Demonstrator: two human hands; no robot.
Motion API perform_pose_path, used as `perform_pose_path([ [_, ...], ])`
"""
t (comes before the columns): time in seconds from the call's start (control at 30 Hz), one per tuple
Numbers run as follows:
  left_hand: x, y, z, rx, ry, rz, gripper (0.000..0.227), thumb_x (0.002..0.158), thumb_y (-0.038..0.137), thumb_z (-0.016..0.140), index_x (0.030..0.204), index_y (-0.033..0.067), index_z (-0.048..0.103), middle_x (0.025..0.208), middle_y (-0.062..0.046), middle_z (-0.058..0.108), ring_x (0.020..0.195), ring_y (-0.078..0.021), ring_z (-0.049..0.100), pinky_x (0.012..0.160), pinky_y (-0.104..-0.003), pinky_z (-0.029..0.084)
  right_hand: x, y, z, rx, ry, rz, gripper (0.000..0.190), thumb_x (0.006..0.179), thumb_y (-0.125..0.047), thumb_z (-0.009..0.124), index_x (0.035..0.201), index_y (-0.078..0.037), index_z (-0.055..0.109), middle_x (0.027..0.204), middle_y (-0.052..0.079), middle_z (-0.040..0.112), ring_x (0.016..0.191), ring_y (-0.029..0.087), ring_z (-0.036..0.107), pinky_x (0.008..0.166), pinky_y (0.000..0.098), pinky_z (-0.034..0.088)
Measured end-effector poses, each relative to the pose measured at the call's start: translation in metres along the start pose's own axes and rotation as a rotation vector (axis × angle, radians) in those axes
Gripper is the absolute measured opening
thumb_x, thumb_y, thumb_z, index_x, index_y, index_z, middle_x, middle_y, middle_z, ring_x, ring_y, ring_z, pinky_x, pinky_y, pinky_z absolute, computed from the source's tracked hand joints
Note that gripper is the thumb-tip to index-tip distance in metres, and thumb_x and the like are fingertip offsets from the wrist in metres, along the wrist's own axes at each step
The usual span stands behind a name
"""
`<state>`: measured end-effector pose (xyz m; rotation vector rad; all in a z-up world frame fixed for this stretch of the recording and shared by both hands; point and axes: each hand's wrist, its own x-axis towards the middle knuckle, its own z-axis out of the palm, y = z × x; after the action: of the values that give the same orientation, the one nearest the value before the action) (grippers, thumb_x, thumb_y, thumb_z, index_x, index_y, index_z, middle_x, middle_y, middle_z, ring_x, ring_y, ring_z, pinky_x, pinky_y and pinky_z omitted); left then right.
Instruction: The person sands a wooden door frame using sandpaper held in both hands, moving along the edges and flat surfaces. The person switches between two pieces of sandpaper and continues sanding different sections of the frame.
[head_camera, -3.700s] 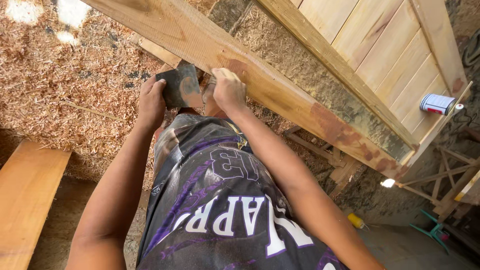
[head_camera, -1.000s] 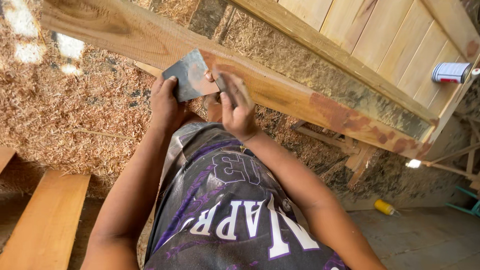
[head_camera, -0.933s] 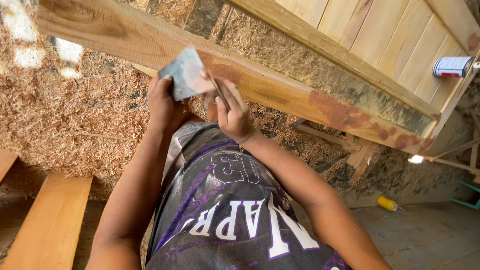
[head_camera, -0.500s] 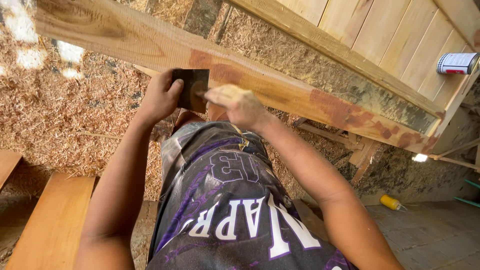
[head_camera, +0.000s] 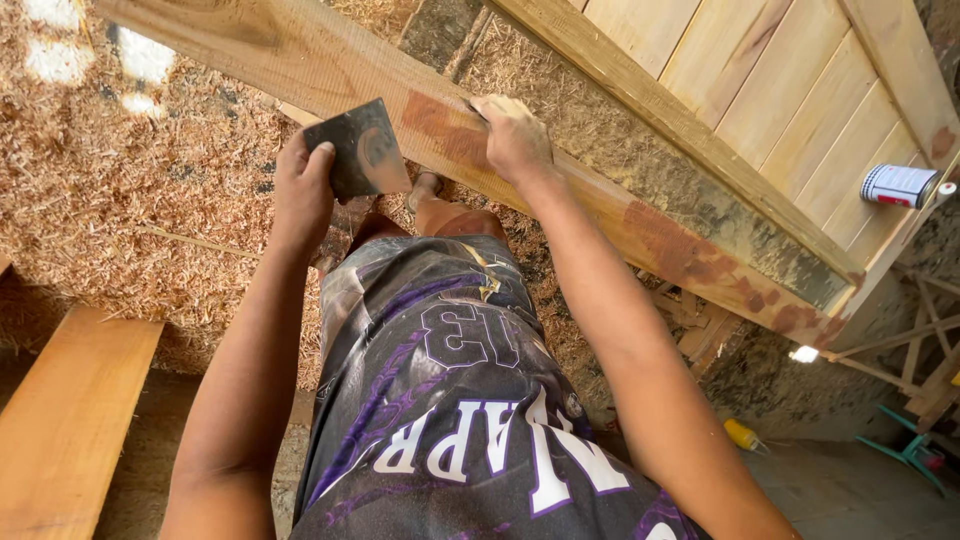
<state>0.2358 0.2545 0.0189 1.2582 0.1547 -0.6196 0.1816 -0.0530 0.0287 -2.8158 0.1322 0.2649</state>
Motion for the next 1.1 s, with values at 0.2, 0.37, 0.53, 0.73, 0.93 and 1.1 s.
perform_pose_path([
  [0.2, -0.018, -0.009, -0.003, 0.081, 0.043, -0.128, 0.021, 0.104, 0.01, 0.047, 0.115, -0.0017, 0.061, 0.082, -0.003, 0.061, 0.061, -0.0093, 0.054, 0.052, -0.026, 0.046, -0.01, -0.006, 0.032, -0.083, 0.075, 0.017, 0.033, 0.101, -0.006, 0.048, 0.126, -0.007, 0.071, 0.124, 0.011, 0.07, 0.114, 0.03, 0.067, 0.09, 0.046, 0.059],
  [0.37, -0.018, -0.013, -0.002, -0.034, -0.005, -0.094, 0.022, 0.104, 0.009, 0.047, 0.118, -0.0024, 0.06, 0.094, -0.001, 0.067, 0.076, -0.0073, 0.062, 0.066, -0.024, 0.053, -0.01, -0.014, 0.029, -0.031, 0.064, 0.133, 0.034, 0.1, -0.004, 0.046, 0.122, -0.009, 0.071, 0.126, 0.008, 0.07, 0.113, 0.028, 0.068, 0.09, 0.0443, 0.06],
  [0.53, -0.013, -0.016, -0.002, 0.074, -0.015, -0.145, 0.021, 0.106, 0.011, 0.047, 0.116, -0.0033, 0.06, 0.085, -0.004, 0.061, 0.064, -0.0105, 0.053, 0.054, -0.027, 0.044, -0.009, -0.035, 0.01, 0.015, -0.115, 0.133, 0.03, 0.098, -0.015, 0.051, 0.12, -0.009, 0.071, 0.119, 0.008, 0.071, 0.106, 0.028, 0.069, 0.087, 0.047, 0.054],
  [0.73, -0.005, -0.022, 0.012, -0.019, -0.006, -0.175, 0.023, 0.105, 0.01, 0.046, 0.119, -0.0011, 0.061, 0.095, -0.007, 0.063, 0.074, -0.0121, 0.058, 0.062, -0.027, 0.05, -0.043, -0.077, -0.013, 0.531, 0.109, 0.056, 0.037, 0.1, -0.002, 0.051, 0.135, -0.002, 0.063, 0.127, 0.014, 0.07, 0.119, 0.03, 0.07, 0.11, 0.0417, 0.054],
  [0.93, 0.003, -0.017, 0.039, -0.426, 0.073, -0.287, 0.022, 0.1, 0.009, 0.047, 0.118, -0.0017, 0.055, 0.104, -0.012, 0.061, 0.089, -0.0207, 0.066, 0.075, -0.038, 0.062, -0.09, -0.106, -0.023, 0.507, 0.075, 0.068, 0.048, 0.098, -0.001, 0.055, 0.144, 0.009, 0.05, 0.137, 0.026, 0.055, 0.12, 0.039, 0.06, 0.104, 0.0426, 0.052],
  [1.1, 0.017, 0.005, 0.041, -0.509, -0.121, -0.198, 0.028, 0.099, 0.007, 0.046, 0.124, -0.0033, 0.056, 0.111, -0.013, 0.062, 0.1, -0.0215, 0.067, 0.091, -0.038, 0.063, -0.109, -0.093, -0.038, 0.374, -0.121, 0.072, 0.042, 0.094, 0.001, 0.052, 0.135, 0.004, 0.06, 0.136, 0.022, 0.06, 0.121, 0.035, 0.064, 0.106, 0.0411, 0.052],
])
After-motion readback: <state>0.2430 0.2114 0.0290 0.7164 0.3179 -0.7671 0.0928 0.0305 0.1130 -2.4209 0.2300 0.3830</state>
